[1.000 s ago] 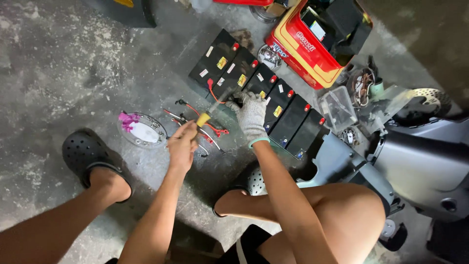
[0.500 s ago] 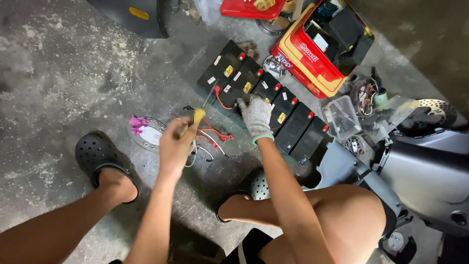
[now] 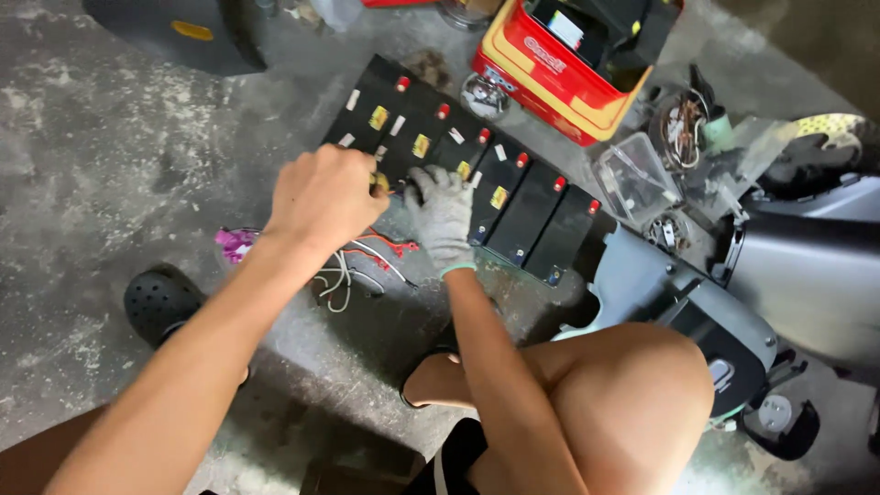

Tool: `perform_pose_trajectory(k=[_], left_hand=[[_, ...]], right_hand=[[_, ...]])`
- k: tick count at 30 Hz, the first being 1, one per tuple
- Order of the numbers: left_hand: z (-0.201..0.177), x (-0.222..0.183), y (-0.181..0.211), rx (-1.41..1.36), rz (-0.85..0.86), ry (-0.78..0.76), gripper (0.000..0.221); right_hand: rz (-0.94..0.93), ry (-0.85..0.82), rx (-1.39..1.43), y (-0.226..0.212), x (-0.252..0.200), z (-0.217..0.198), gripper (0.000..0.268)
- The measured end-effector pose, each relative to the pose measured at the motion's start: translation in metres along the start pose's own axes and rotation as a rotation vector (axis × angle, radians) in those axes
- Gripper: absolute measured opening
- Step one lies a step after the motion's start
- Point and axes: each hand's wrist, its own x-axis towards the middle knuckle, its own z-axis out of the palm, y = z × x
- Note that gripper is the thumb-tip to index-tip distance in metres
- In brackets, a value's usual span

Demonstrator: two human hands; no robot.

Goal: The person connects wires and repairs terminals on multiple motorcycle batteries.

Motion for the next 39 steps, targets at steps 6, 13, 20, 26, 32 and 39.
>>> perform_pose_trajectory(k=[6,13,20,26,32,39], left_hand=[[0.009,0.01,0.0,0.084,0.038,-0.011,0.022],[0.004,0.018,0.007,0.122,0.072,-0.034,0.022],[0.013,0.03,0.004,0.25,0.448,0.059,0.012],[0.012,0.055,0.021,0.233,0.365,-0.09,0.024],[0.006,0.071,0.023,-0.082,-0.2,0.022,0.025],[0.006,0.058,0.01,0.074,0.455,-0.169,0.022]], right_hand=[[0.018,-0.089,-0.001,-0.008,-0.003,-0.009,0.056],[0.077,-0.093,0.02,-0.01,0.0,-0.01,0.05],[0.076,-0.071,0.046,-0.008,0.0,-0.006,0.051],[0.04,-0.052,0.016,-0.004,-0.005,-0.001,0.053],[0.042,-0.046,0.042,-0.005,-0.001,-0.002,0.051],[0.11,-0.064,0.027,-0.008,-0.002,0.003,0.05]])
